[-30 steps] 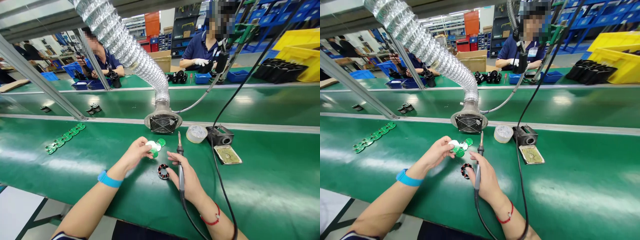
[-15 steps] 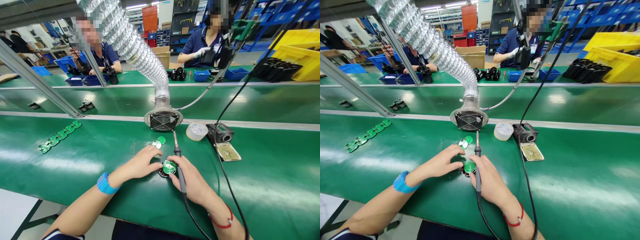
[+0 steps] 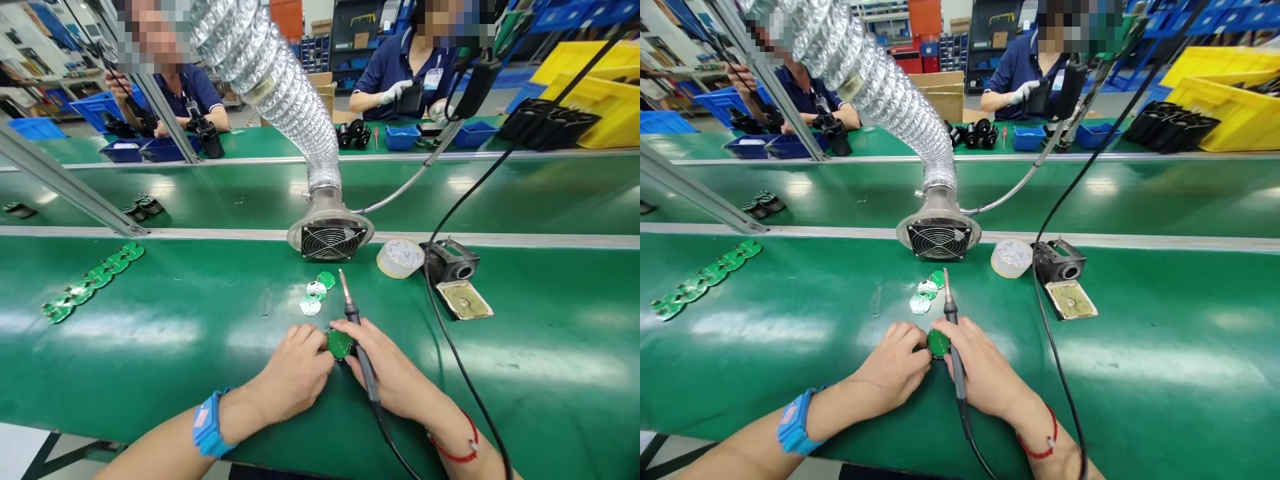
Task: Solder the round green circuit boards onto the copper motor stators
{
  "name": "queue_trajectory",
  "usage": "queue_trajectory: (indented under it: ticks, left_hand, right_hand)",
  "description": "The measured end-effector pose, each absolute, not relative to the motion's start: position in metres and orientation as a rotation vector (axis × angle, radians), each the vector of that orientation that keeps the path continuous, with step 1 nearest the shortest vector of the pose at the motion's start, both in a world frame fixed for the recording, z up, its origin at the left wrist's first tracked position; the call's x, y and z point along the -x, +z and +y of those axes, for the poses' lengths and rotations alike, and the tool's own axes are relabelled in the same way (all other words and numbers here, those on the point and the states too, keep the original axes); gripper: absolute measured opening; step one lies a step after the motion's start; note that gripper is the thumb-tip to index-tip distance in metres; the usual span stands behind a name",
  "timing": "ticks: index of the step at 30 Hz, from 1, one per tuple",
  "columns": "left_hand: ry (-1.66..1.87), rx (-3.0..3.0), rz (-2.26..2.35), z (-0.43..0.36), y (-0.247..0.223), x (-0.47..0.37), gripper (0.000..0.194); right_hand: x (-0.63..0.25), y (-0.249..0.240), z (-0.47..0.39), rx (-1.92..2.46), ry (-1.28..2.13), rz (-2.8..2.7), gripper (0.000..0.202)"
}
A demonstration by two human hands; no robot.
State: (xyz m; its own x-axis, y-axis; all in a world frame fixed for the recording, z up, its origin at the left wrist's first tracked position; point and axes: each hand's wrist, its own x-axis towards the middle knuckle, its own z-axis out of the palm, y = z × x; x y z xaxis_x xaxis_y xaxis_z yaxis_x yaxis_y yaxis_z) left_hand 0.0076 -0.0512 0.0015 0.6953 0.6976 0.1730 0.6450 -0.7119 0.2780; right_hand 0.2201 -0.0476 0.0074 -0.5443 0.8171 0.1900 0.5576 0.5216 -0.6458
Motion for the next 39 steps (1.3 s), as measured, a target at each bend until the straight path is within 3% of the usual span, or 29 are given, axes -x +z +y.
queue_trajectory:
  ticks: [6, 12, 26, 39]
  left_hand:
    - [0.702, -2.221, 1.133, -0.045, 0.009, -0.011, 0.015]
    - [0.726, -1.981, 1.191, -0.042, 0.005, -0.022, 0.011]
    - [0.692, -1.925, 1.202, -0.04, 0.006, -0.023, 0.013]
    - [0.604, -2.022, 1.339, -0.037, 0.007, -0.024, 0.013]
  right_hand:
    - [-0.213, 0.008, -0.05, 1.118, 0.665, -2.262, 0.051]
    - [-0.218, 0.011, -0.051, 1.095, 0.692, -2.197, 0.056]
    - [-0.206, 0.005, -0.046, 1.059, 0.498, -2.046, 0.025]
    - [-0.223, 0.004, -0.045, 1.051, 0.628, -1.993, 0.038]
